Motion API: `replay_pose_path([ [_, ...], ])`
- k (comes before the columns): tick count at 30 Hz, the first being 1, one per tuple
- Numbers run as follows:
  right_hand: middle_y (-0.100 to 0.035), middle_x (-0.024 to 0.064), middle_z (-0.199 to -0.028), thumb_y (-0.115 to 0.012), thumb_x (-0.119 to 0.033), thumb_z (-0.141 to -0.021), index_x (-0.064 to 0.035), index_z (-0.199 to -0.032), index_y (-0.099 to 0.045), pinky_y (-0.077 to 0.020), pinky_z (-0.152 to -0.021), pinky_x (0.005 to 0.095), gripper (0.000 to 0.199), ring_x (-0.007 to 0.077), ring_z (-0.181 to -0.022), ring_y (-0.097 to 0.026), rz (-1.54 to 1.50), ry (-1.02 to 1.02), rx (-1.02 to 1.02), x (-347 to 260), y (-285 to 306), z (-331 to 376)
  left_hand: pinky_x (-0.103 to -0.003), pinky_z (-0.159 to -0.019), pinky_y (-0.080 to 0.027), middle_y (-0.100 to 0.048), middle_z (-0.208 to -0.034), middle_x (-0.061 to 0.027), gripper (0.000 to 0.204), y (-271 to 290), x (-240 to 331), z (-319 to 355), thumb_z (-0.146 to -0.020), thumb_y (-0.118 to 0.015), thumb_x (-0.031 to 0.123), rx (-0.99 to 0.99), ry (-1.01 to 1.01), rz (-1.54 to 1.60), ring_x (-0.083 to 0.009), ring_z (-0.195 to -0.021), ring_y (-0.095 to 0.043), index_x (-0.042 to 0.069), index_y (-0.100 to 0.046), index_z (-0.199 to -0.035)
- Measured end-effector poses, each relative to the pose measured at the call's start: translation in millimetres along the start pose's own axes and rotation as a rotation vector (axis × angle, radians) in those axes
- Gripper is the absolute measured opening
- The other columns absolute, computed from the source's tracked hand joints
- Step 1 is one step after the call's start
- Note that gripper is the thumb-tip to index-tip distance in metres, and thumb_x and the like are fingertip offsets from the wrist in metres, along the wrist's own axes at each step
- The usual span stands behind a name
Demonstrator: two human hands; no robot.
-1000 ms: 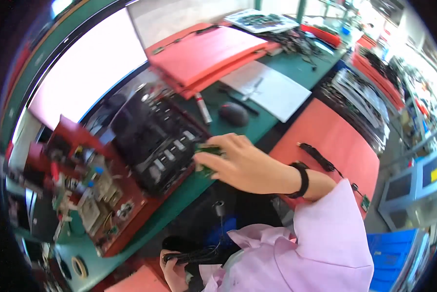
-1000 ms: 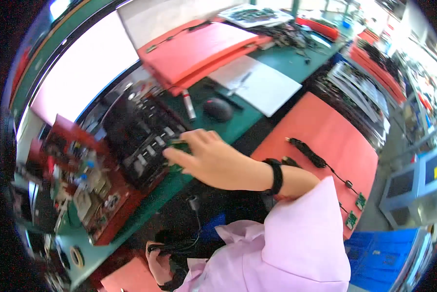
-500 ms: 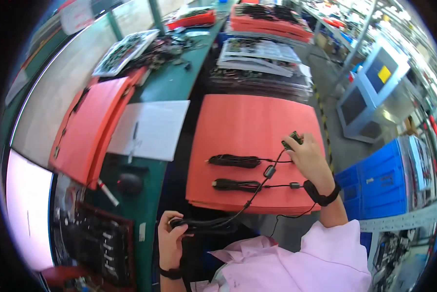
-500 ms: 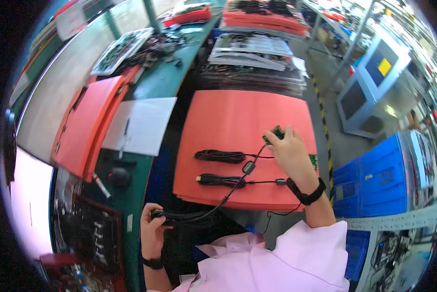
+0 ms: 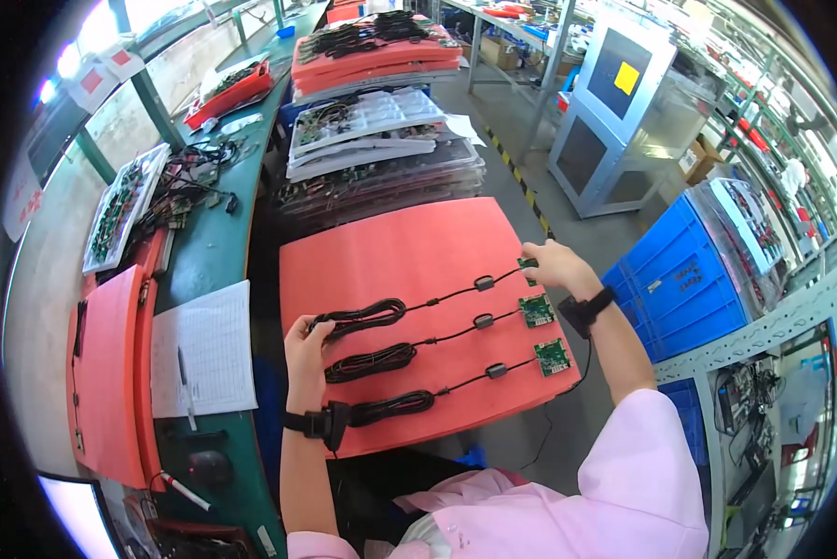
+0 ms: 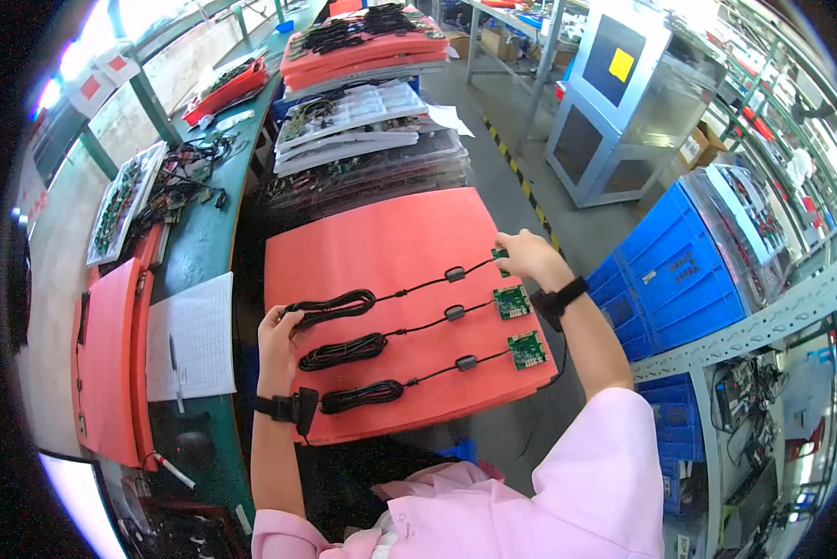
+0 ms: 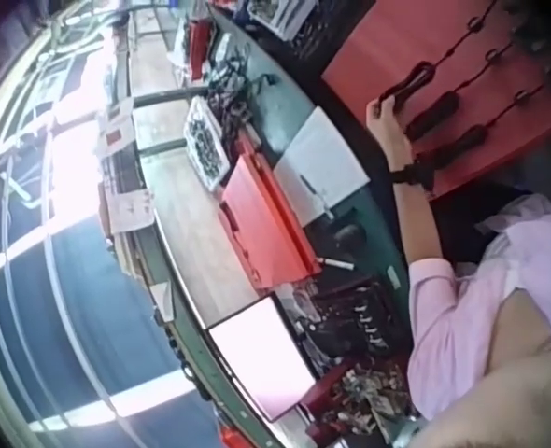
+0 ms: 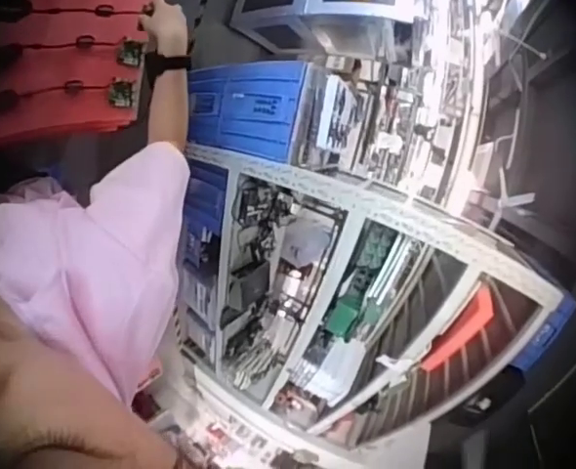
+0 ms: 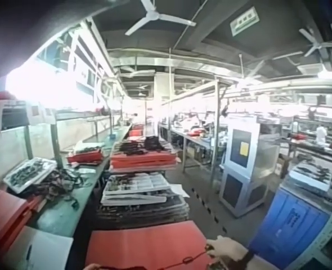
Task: Testing electronic cable components using a specialized testing fixture at an assembly station.
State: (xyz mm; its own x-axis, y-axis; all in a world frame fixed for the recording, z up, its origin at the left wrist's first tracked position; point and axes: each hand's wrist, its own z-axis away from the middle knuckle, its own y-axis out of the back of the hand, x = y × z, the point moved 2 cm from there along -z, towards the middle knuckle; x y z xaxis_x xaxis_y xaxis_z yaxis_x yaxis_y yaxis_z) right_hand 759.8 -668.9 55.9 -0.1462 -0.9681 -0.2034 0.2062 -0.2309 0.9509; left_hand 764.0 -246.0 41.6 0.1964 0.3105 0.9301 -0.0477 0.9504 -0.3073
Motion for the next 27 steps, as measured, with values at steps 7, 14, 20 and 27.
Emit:
replay_pose_path([
  [7, -0.06, 0.0187, -0.097, -0.065, -0.031, -0.078, -0.0067, -0.107, -0.056, -0.048, -0.083, 0.0422, 0.039, 0.0351, -0.096, -0.058, -0.001, 0.039, -0.015, -7, -18, -23, -0.026, -0.066, -0.053, -0.062, -0.081, -0.0046, 0.008, 19, -18, -44, -0.081, -0.062, 0.002, 0.051, 0.034, -0.109, -0.0137, -0.074, -0.063, 0.001, -0.058, -0.088],
  [14, -0.06, 0.0192, -0.1, -0.066, -0.033, -0.077, -0.0074, -0.108, -0.054, -0.0474, -0.081, 0.0414, 0.042, 0.0348, -0.096, -0.057, -0.009, 0.081, 0.011, -2, -34, -35, -0.025, -0.072, -0.049, -0.064, -0.086, -0.0064, 0.016, 44, -40, -57, -0.081, -0.065, 0.007, 0.101, 0.057, -0.351, -0.0129, -0.079, -0.061, -0.001, -0.06, -0.094],
  [20, -0.057, 0.0207, -0.104, -0.065, -0.035, -0.079, -0.007, -0.111, -0.052, -0.0471, -0.081, 0.0423, 0.045, 0.0363, -0.096, -0.057, -0.053, 0.059, -0.008, -3, -30, -20, -0.025, -0.079, -0.046, -0.063, -0.09, -0.0067, 0.026, 57, -43, -44, -0.081, -0.066, 0.01, 0.187, 0.069, -0.528, -0.0132, -0.087, -0.058, -0.002, -0.059, -0.102],
  [27, -0.057, 0.0149, -0.095, -0.063, -0.027, -0.083, -0.0046, -0.115, -0.054, -0.0482, -0.078, 0.0368, 0.04, 0.0288, -0.088, -0.059, -0.387, 0.341, 0.019, -64, 10, 76, -0.022, -0.07, -0.041, -0.06, -0.104, -0.0024, 0.029, 64, -17, 46, -0.087, -0.058, 0.014, 0.255, -0.119, -0.379, -0.0088, -0.087, -0.053, 0.003, -0.054, -0.113],
])
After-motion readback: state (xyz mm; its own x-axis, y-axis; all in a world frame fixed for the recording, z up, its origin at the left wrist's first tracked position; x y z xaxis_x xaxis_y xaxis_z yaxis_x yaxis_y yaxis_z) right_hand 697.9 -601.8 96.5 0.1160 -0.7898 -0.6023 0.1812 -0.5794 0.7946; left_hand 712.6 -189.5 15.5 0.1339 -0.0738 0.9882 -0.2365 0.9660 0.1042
